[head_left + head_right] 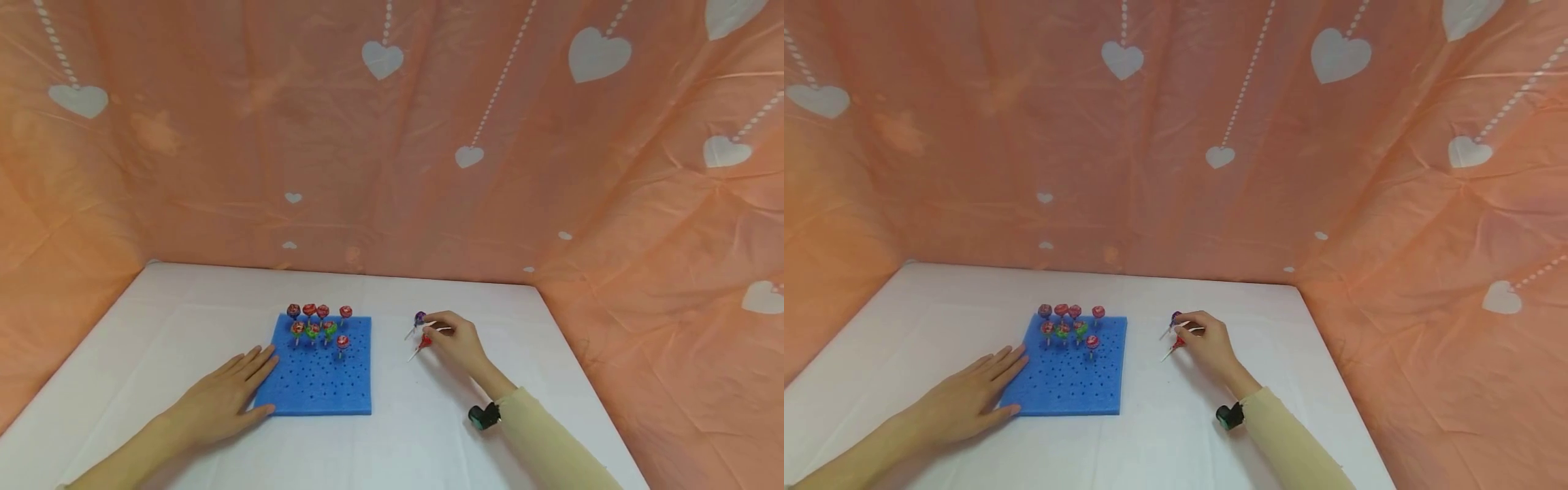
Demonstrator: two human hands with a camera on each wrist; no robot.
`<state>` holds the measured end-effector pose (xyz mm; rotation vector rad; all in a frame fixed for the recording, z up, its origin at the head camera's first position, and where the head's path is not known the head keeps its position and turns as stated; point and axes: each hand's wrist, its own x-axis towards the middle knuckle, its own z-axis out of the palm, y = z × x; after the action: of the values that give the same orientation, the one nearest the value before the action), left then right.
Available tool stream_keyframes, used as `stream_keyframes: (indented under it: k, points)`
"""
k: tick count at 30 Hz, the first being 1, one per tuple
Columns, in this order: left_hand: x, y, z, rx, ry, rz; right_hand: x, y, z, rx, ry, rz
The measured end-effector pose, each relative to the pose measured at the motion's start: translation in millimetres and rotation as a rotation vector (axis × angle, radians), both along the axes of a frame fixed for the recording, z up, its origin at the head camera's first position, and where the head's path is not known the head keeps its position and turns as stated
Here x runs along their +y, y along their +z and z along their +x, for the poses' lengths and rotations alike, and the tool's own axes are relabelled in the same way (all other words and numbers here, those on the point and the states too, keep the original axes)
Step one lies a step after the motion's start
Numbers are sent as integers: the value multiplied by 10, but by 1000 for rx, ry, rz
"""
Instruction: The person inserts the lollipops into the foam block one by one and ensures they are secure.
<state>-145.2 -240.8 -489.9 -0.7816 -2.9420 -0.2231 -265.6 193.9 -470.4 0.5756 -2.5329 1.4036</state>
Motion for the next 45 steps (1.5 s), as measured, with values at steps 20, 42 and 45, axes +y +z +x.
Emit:
stream_keyframes:
  k: [20, 42, 45]
  points:
    - [-5, 10, -35, 6, -12, 4, 225, -136, -127, -205, -46, 271]
    - [-4, 1, -3, 3, -11, 3, 120, -41, -16, -204, -4, 30]
    - [-12, -8, -10, 7, -11, 4, 27, 57, 7, -179, 54, -62]
